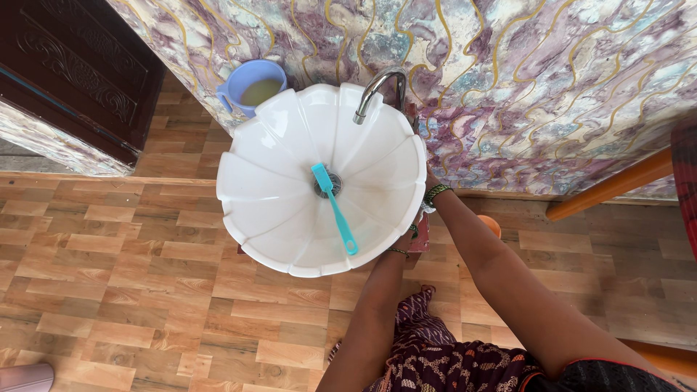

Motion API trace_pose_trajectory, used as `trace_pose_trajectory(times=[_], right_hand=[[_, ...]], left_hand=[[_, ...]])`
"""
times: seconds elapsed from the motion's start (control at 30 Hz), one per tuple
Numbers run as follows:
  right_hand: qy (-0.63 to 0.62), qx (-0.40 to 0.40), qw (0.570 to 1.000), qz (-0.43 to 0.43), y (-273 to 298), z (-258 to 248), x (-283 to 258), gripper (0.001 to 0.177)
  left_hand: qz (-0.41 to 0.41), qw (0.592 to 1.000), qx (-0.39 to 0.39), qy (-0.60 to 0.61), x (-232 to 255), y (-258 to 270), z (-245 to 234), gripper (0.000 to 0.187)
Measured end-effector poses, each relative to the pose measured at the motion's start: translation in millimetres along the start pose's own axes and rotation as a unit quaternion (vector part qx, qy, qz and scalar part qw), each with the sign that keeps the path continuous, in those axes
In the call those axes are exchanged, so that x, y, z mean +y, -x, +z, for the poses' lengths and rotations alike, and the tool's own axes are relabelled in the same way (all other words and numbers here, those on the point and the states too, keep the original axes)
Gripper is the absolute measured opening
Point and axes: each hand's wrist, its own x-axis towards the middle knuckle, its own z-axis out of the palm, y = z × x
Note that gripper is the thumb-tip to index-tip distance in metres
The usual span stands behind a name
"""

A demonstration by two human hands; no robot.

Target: The person washes a small piece of patterned cloth in a white pedestal sink using running water from the faucet. They scrub the fabric with both hands, rinse it thoroughly, and wring it out repeatedly.

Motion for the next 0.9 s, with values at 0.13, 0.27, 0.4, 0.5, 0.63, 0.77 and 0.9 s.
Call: trace_pose_trajectory(times=[0.13,0.27,0.4,0.5,0.63,0.77,0.9], right_hand=[[0.047,-0.025,0.999,0.011,15.9,-70.9,-43.3,0.064],[-0.036,-0.055,0.995,0.072,21.0,-117.4,-78.6,0.068],[-0.026,-0.172,0.978,0.116,24.0,-123.2,-81.9,0.071],[-0.038,-0.120,0.986,0.108,20.8,-121.7,-78.8,0.071],[-0.023,-0.142,0.985,0.098,19.2,-119.9,-77.6,0.074],[-0.032,-0.136,0.986,0.094,24.0,-119.4,-81.4,0.066],[-0.059,-0.102,0.988,0.104,31.0,-122.7,-89.4,0.071]], left_hand=[[0.001,1.000,0.001,0.000,-1.2,-1.8,-3.5,0.072],[0.001,1.000,0.001,0.006,-0.6,-1.4,-6.0,0.071],[0.003,1.000,-0.006,0.009,-1.2,1.8,-5.7,0.070],[0.013,1.000,-0.004,0.009,-0.1,-8.6,-5.5,0.070],[0.015,1.000,-0.006,0.013,0.6,-9.4,-3.9,0.069],[0.019,1.000,-0.009,0.019,-3.1,-0.4,-5.1,0.069],[0.026,0.999,-0.004,0.023,-6.2,4.8,-11.9,0.068]])
